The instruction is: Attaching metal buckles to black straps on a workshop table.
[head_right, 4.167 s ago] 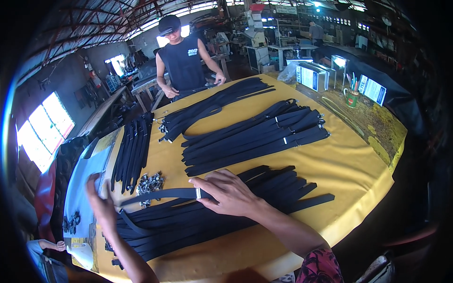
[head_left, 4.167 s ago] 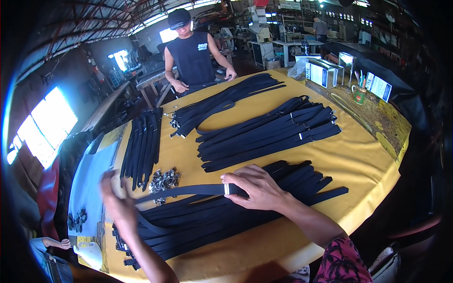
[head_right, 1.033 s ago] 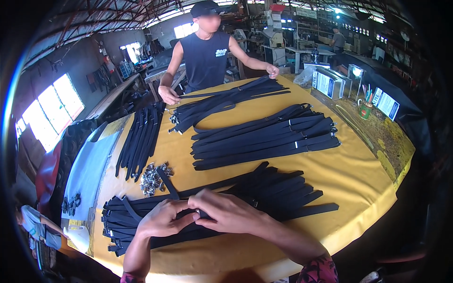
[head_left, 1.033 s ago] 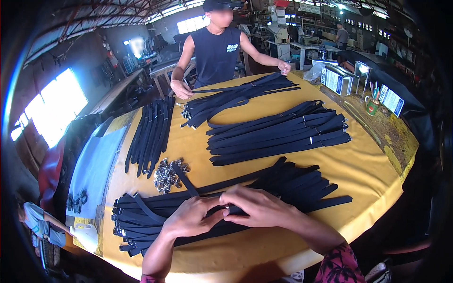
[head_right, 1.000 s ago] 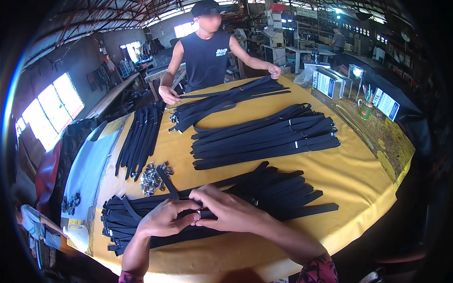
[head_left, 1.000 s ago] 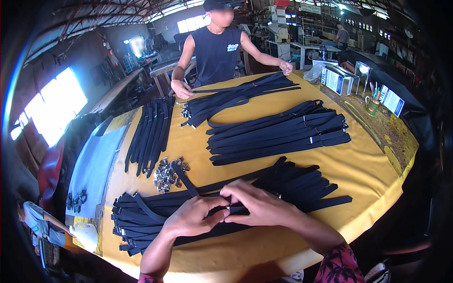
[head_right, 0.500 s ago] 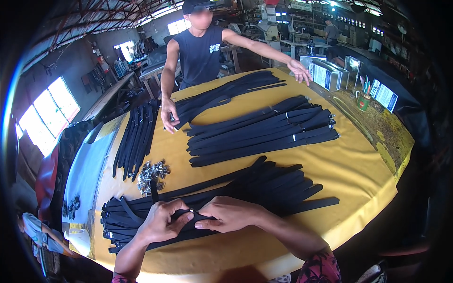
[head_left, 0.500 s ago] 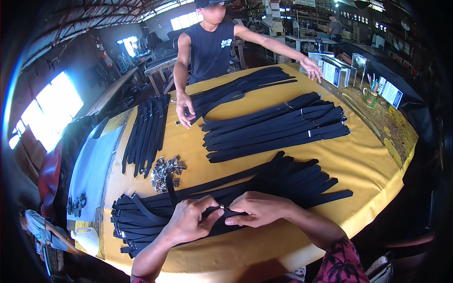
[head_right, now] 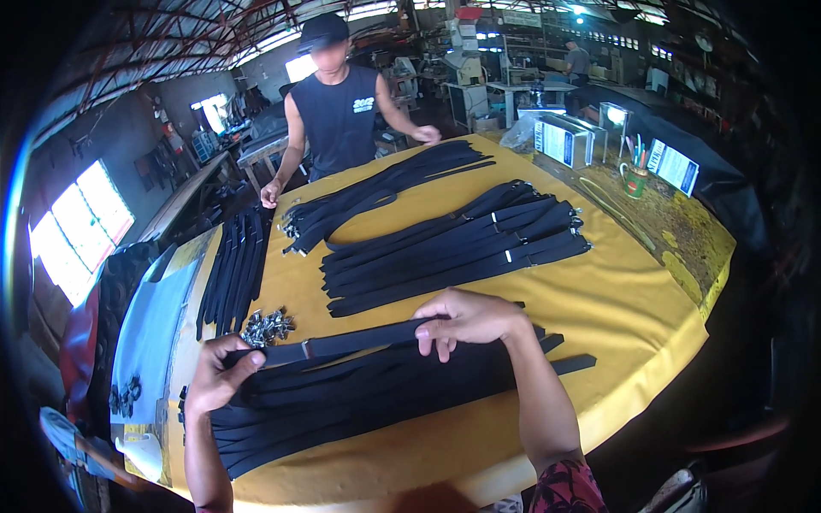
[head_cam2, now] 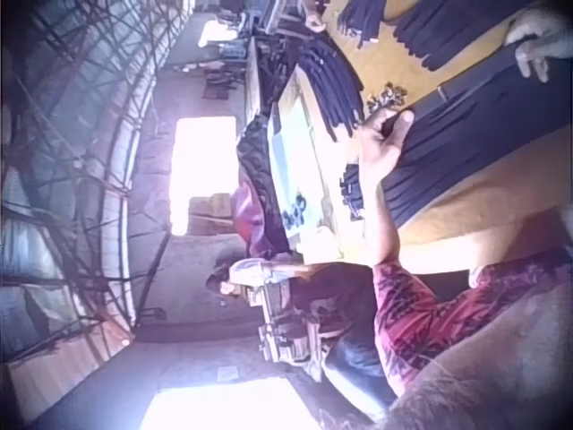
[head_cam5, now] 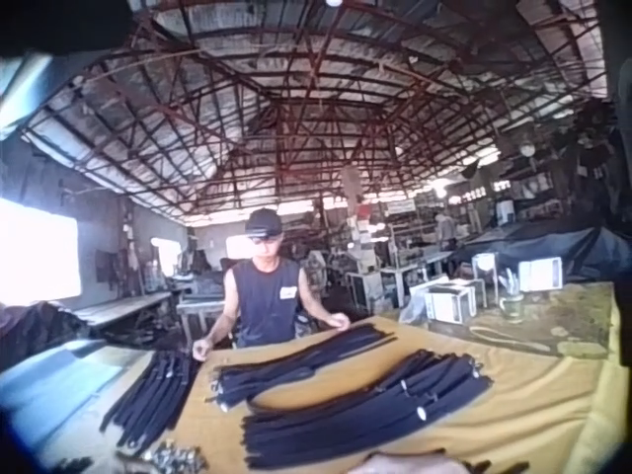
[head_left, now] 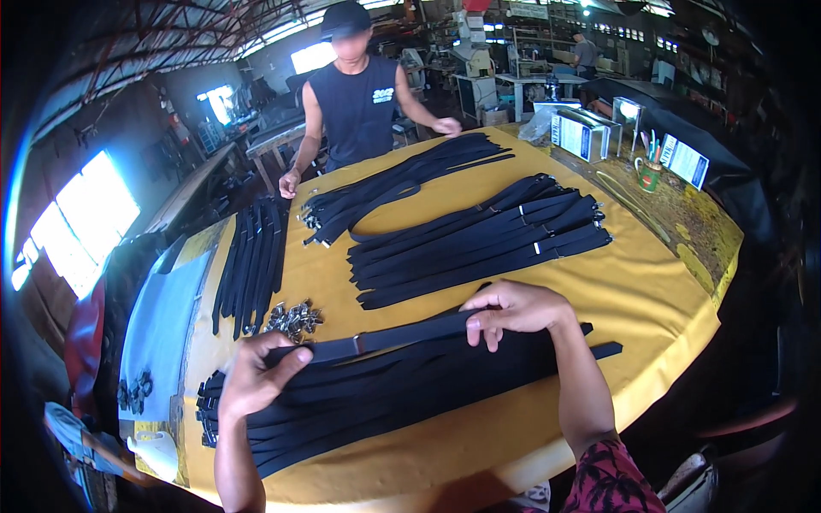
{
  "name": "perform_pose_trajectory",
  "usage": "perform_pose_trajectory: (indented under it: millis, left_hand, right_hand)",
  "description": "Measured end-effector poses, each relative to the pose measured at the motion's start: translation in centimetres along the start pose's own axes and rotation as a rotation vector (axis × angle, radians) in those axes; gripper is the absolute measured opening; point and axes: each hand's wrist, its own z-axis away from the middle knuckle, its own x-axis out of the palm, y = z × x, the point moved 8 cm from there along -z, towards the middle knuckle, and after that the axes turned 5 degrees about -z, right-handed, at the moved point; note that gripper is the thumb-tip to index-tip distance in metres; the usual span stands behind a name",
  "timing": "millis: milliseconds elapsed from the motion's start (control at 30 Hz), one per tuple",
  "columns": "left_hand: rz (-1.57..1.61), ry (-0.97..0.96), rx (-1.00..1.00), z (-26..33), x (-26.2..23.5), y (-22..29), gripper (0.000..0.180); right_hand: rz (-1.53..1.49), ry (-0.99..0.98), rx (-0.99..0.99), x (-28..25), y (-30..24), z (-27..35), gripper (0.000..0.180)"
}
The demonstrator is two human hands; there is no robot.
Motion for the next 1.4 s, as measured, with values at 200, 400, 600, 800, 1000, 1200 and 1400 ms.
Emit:
perform_pose_trajectory:
  millis: [200, 400, 600, 800, 1000, 1200, 1400]
  left_hand:
    - [-0.001, 0.033, -0.025, -0.5, -2.4, -1.9, 0.023]
    - [0.04, 0.05, -0.164, -0.8, -3.9, -6.3, 0.028]
    - [0.054, -0.082, -0.135, -2.3, -0.1, -10.1, 0.028]
    - [0.2, -0.179, -0.122, -7.2, 6.2, -9.1, 0.018]
    - [0.196, -0.194, 0.012, -16.8, 13.4, -5.0, 0.016]
    - [0.271, -0.335, -0.02, -23.9, 20.2, -10.1, 0.029]
    - [0.198, -0.206, -0.231, -25.5, 19.5, -13.6, 0.034]
  right_hand:
    - [-0.102, 0.121, 0.02, -5.4, 3.0, 2.2, 0.034]
    - [-0.188, 0.304, -0.059, -11.6, 4.1, 8.7, 0.028]
    - [-0.112, 0.588, 0.07, -18.3, 7.4, 14.2, 0.021]
    - [-0.047, 0.826, 0.084, -25.7, 7.3, 15.5, 0.013]
    - [0.541, 1.703, 0.063, -36.0, 2.4, 18.2, 0.04]
    - [0.597, 1.758, -0.048, -32.2, 8.1, 17.2, 0.042]
    - [0.45, 1.703, 0.049, -26.1, 14.8, 20.2, 0.032]
